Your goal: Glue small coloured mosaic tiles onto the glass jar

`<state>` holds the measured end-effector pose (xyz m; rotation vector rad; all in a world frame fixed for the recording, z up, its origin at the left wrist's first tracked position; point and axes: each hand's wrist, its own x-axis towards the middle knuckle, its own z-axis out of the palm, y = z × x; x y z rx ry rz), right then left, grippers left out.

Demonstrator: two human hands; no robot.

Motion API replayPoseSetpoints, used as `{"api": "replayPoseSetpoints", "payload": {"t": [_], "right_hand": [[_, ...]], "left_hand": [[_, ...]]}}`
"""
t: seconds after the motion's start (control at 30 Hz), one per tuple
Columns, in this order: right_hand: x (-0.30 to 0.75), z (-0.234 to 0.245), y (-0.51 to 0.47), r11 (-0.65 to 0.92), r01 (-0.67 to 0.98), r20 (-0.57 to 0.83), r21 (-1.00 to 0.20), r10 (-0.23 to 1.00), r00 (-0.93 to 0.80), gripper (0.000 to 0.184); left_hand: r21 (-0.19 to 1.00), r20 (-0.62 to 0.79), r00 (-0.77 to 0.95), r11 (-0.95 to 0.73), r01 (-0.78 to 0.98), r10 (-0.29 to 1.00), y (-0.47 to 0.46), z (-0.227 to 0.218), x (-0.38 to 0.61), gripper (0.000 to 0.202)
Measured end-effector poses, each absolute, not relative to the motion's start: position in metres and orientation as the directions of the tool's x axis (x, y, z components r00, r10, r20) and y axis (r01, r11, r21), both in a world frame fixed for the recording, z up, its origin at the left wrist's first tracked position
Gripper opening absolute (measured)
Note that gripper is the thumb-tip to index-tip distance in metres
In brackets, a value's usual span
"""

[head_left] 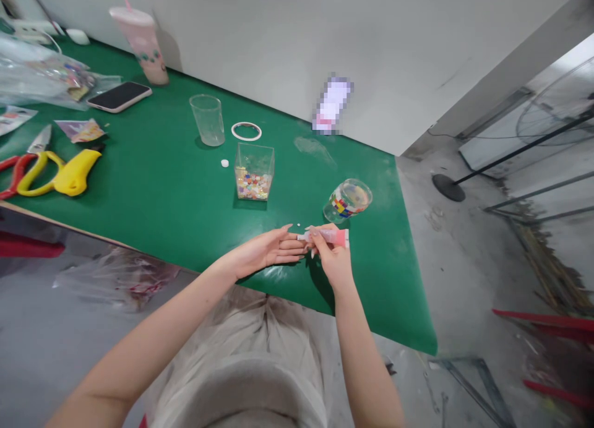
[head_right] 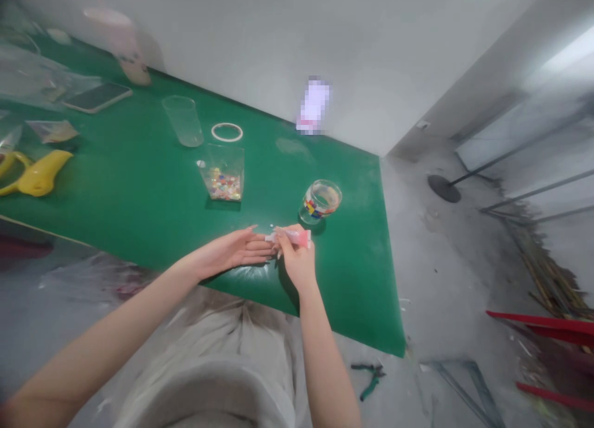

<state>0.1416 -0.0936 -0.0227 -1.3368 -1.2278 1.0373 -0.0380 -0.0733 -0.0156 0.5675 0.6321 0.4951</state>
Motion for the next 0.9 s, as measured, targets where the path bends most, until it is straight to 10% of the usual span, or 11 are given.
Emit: {"api": "replayPoseSetpoints", "payload": {"t": [0.9], "right_hand": [[0.134,-0.017,-0.098,0.15,0.356,0.2,-0.922,0.974,0.106,0.018]], "left_hand": [[0.786,-0.384,0.451,0.542,-0.299,0.806,-0.087,-0.015,-0.02,0.024]]}}
